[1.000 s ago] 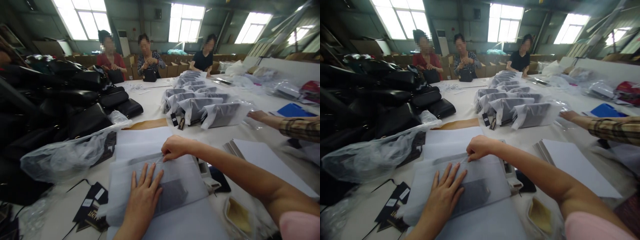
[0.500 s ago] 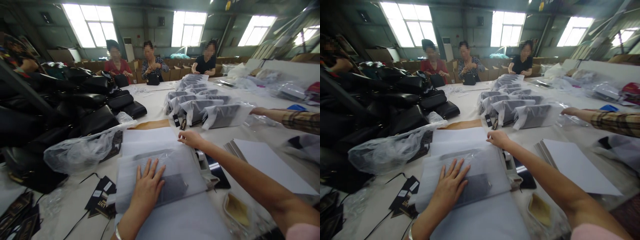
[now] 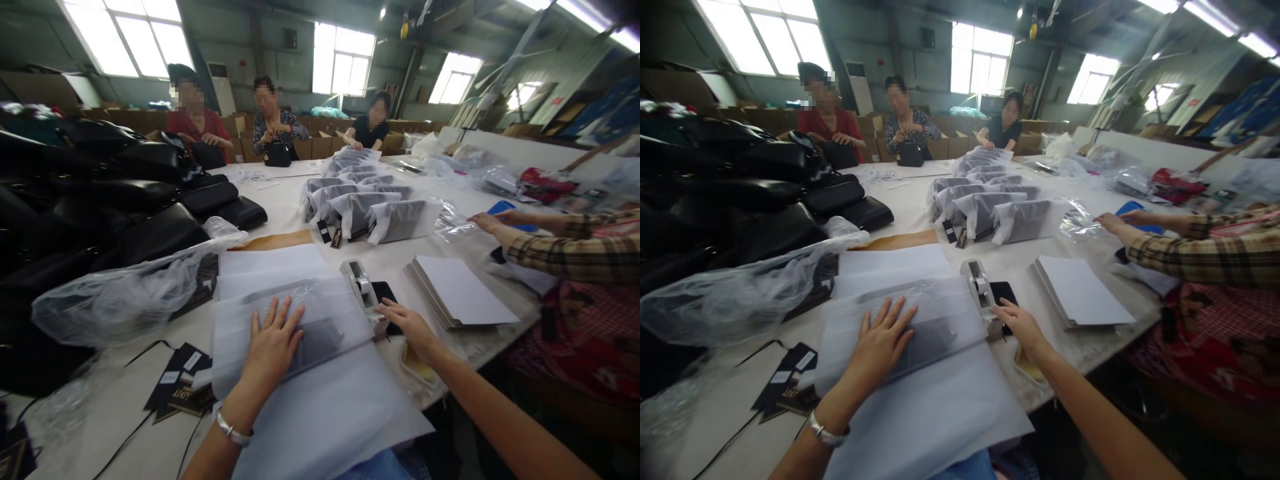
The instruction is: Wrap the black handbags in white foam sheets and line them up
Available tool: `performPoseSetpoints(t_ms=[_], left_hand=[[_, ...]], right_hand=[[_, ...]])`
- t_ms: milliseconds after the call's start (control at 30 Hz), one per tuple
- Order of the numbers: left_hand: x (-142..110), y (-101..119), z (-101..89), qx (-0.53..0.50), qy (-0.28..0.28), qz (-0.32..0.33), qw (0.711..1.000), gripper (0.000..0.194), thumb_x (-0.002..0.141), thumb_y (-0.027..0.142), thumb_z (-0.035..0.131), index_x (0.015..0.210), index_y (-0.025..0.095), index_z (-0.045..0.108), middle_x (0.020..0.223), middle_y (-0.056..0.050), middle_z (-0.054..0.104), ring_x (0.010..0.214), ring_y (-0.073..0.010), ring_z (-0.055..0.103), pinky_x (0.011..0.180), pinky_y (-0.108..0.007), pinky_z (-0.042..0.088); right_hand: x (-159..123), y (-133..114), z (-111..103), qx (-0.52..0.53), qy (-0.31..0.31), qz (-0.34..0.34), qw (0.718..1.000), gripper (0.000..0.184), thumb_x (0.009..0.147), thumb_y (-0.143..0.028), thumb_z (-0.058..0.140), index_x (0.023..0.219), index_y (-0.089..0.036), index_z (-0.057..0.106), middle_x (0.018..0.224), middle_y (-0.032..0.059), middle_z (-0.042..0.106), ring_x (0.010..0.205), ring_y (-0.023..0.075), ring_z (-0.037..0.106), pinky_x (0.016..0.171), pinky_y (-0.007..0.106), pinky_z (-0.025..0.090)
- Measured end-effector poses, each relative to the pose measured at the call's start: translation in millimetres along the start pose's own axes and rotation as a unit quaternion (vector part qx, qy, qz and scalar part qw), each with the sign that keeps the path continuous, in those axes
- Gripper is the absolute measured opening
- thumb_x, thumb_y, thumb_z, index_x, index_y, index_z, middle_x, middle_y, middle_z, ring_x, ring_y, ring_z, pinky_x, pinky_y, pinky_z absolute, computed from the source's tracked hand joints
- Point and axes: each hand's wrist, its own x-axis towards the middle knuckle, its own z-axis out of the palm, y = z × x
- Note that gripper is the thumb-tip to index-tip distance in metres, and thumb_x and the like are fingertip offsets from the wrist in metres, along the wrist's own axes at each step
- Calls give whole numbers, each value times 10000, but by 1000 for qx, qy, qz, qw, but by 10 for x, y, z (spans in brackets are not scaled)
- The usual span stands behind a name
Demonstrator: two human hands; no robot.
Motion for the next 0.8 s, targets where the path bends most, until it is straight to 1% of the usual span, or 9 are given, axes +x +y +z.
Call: performPoseSetpoints(t_ms=[100,200,300,367,433,533,600,700,800], left_hand=[[-5,6,-30,-1,-3,-3,1000,454,992,321,429,1446,329,442,1586,-38,328,1467,-329,277,1096,-671,314],[-10,11,-49,-5,-7,-2,1000,455,993,326,427,1448,326,439,1585,-40,331,1467,-330,276,1092,-675,316],[-15,7,-37,-5,-1,1,1000,459,994,325,425,1453,329,430,1590,-40,321,1466,-326,280,1100,-671,305],[-16,1,-16,-2,1,2,1000,463,995,319,420,1458,329,424,1590,-43,319,1465,-327,283,1101,-670,303],[-17,-7,8,0,1,1,1000,466,995,314,420,1461,329,420,1588,-46,320,1465,-329,282,1097,-666,310],[-15,-18,38,5,4,1,1000,466,997,314,412,1463,329,420,1591,-45,312,1466,-331,276,1098,-662,311],[-11,-21,45,8,4,4,1000,463,1001,315,404,1463,328,419,1594,-42,302,1466,-331,277,1101,-662,306],[1,-13,32,7,-3,3,1000,458,998,322,416,1456,330,431,1590,-39,306,1463,-336,283,1096,-667,307],[17,-2,-1,-4,-12,-5,1000,469,992,322,434,1460,322,423,1584,-42,319,1462,-338,284,1091,-673,312]], right_hand=[[-80,-63,93,88,6,-2,996,409,612,-589,802,813,-232,807,1458,111,514,1354,346,449,1165,469,256],[-211,-145,120,125,54,-34,990,367,586,-545,845,755,-222,801,1425,114,550,1339,350,464,1147,468,299],[-399,-155,99,149,98,-54,982,350,635,-509,838,856,-240,802,1377,81,598,1302,319,509,1117,434,367],[-521,-110,83,162,97,-34,981,365,676,-509,819,931,-249,795,1269,72,674,1231,298,572,1084,423,415],[-616,-37,84,178,76,11,981,396,702,-532,798,970,-241,789,1136,79,732,1128,289,638,1014,419,482],[-679,81,114,213,47,75,973,425,690,-550,802,944,-210,788,1028,99,754,988,265,691,846,362,564],[-661,149,139,227,45,99,968,431,643,-538,834,896,-191,786,953,98,756,874,223,703,733,299,573],[-557,240,150,191,54,94,976,451,595,-542,847,823,-161,770,812,67,736,636,140,643,590,242,529],[-426,325,97,78,44,51,995,441,685,-565,762,801,-140,752,644,27,680,509,113,568,494,225,446]])
